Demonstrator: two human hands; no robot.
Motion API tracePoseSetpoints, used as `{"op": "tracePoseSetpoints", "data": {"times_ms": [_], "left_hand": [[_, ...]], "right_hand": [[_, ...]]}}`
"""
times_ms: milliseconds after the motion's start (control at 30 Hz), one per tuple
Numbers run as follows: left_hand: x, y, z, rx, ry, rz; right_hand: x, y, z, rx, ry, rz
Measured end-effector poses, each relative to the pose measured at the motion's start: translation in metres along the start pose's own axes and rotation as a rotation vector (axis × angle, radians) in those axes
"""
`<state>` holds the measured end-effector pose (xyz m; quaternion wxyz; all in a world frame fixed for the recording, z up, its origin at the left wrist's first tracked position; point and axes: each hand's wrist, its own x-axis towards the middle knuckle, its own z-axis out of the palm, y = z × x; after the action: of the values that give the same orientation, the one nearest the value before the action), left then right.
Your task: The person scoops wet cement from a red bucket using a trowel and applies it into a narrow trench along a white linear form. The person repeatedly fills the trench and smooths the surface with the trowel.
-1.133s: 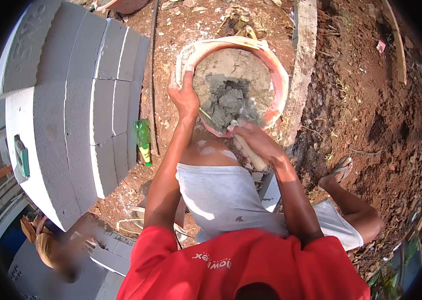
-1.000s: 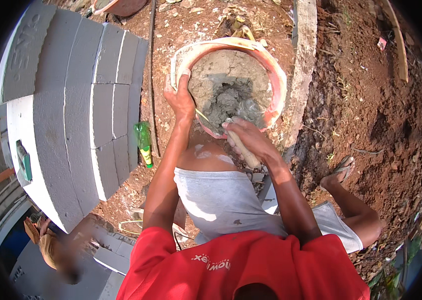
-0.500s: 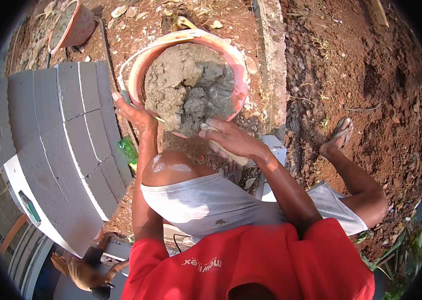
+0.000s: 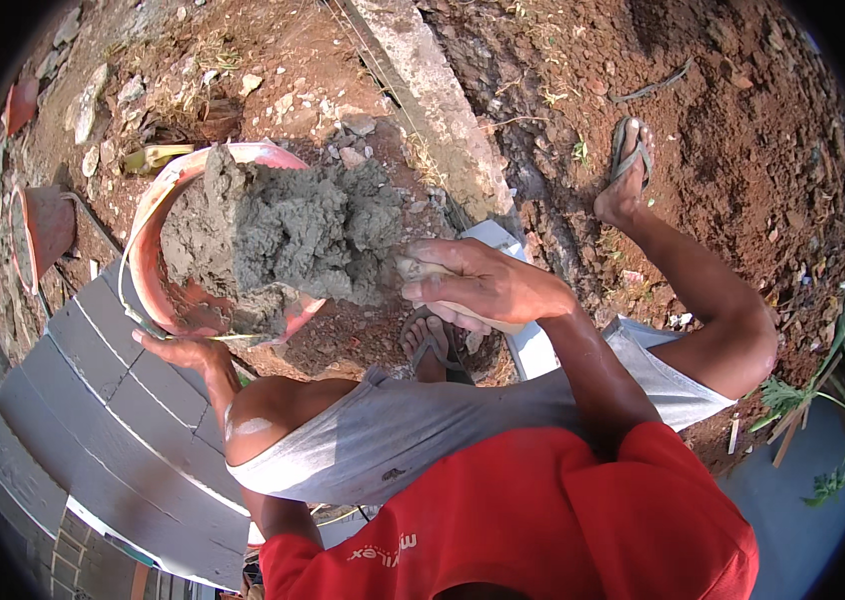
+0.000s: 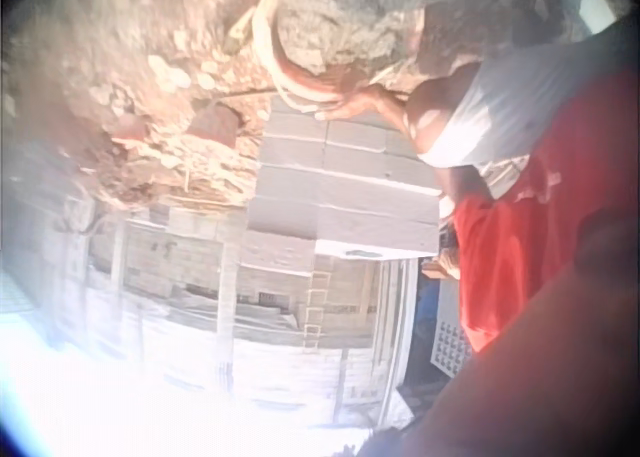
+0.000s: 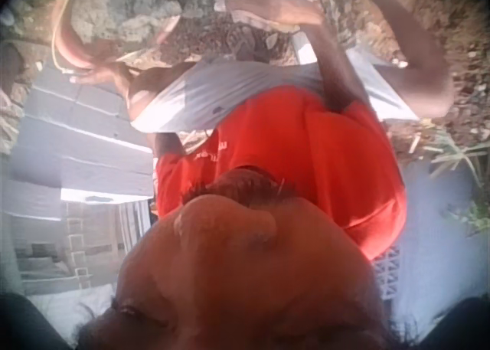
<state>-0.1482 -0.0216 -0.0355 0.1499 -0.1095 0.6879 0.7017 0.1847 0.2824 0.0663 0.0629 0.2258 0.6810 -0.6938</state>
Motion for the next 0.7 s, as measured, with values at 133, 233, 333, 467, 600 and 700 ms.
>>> {"op": "tracePoseSetpoints", "data": {"times_ms": [133, 233, 333, 467, 600, 700], "left_hand": [[-0.012, 0.005, 0.021, 0.102, 0.059, -0.018], [0.002, -0.001, 0.002, 0.057, 0.085, 0.015], [0.0, -0.001, -0.004, 0.075, 0.116, 0.041], [0.004, -0.001, -0.004, 0.208, 0.176, 0.103], [0.004, 0.002, 0.017, 0.336, 0.253, 0.211], [-0.001, 0.004, -0.004, 0.495, 0.29, 0.303]], "right_hand": [[-0.02, -0.007, -0.071, 0.28, 0.148, 0.545], [-0.026, 0.038, -0.101, 0.216, 0.34, 0.526], [-0.009, 0.113, -0.106, -0.058, 0.527, 0.489], [0.036, 0.234, -0.071, -0.437, 0.744, 0.569], [0.06, 0.319, -0.037, -0.552, 0.757, 0.608], [0.064, 0.292, -0.029, -0.364, 0.776, 0.706]]}}
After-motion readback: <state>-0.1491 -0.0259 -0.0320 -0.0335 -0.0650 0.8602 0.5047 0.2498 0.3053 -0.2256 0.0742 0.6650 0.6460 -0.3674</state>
